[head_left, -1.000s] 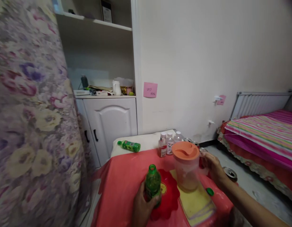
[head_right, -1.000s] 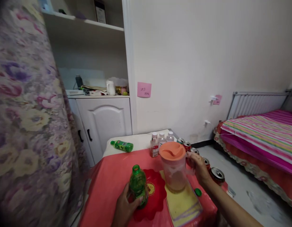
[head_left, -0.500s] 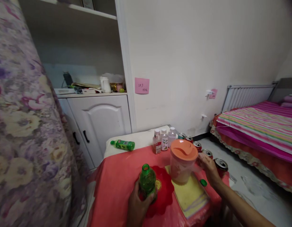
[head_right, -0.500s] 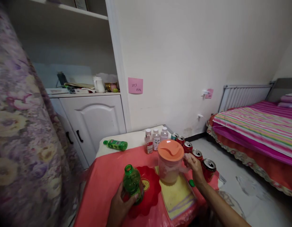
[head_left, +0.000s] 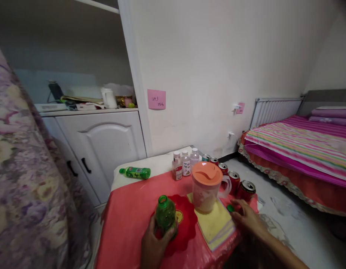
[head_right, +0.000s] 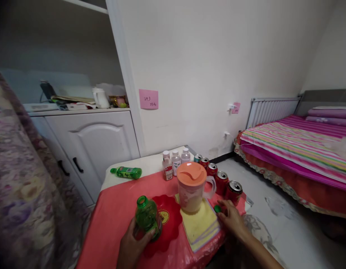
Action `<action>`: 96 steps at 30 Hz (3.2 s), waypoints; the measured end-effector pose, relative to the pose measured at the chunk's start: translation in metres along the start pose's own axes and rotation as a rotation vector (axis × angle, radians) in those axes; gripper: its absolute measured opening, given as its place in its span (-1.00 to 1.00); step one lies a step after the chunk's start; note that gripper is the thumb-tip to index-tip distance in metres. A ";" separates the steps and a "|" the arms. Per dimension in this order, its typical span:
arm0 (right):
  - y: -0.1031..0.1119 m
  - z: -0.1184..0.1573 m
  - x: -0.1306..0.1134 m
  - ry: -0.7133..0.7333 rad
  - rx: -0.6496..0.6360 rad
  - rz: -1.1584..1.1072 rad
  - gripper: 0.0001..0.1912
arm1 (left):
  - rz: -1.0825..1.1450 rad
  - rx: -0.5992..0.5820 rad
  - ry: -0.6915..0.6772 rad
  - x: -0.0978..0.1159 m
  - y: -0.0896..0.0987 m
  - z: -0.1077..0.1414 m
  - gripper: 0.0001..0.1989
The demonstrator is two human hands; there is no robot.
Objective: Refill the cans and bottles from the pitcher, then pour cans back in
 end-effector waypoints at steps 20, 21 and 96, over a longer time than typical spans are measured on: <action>-0.007 0.048 -0.041 0.073 -0.253 -0.146 -0.55 | -0.001 -0.057 -0.046 -0.012 -0.006 0.004 -0.27; -0.013 0.054 -0.055 0.101 -0.315 -0.150 -0.60 | 0.014 -0.054 -0.042 -0.011 -0.007 0.005 -0.27; -0.054 0.008 -0.327 1.015 -0.761 0.453 -0.83 | -0.034 -0.072 -0.120 0.001 -0.006 0.013 -0.28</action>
Point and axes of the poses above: each hand's wrist, its own z-axis away from the middle knuckle, its own y-axis out of the back of the hand, x = y × z, the point moved 3 cm from there along -z, towards the middle knuckle, and after that the axes turned 3 degrees about -y, right-handed, at the moved point
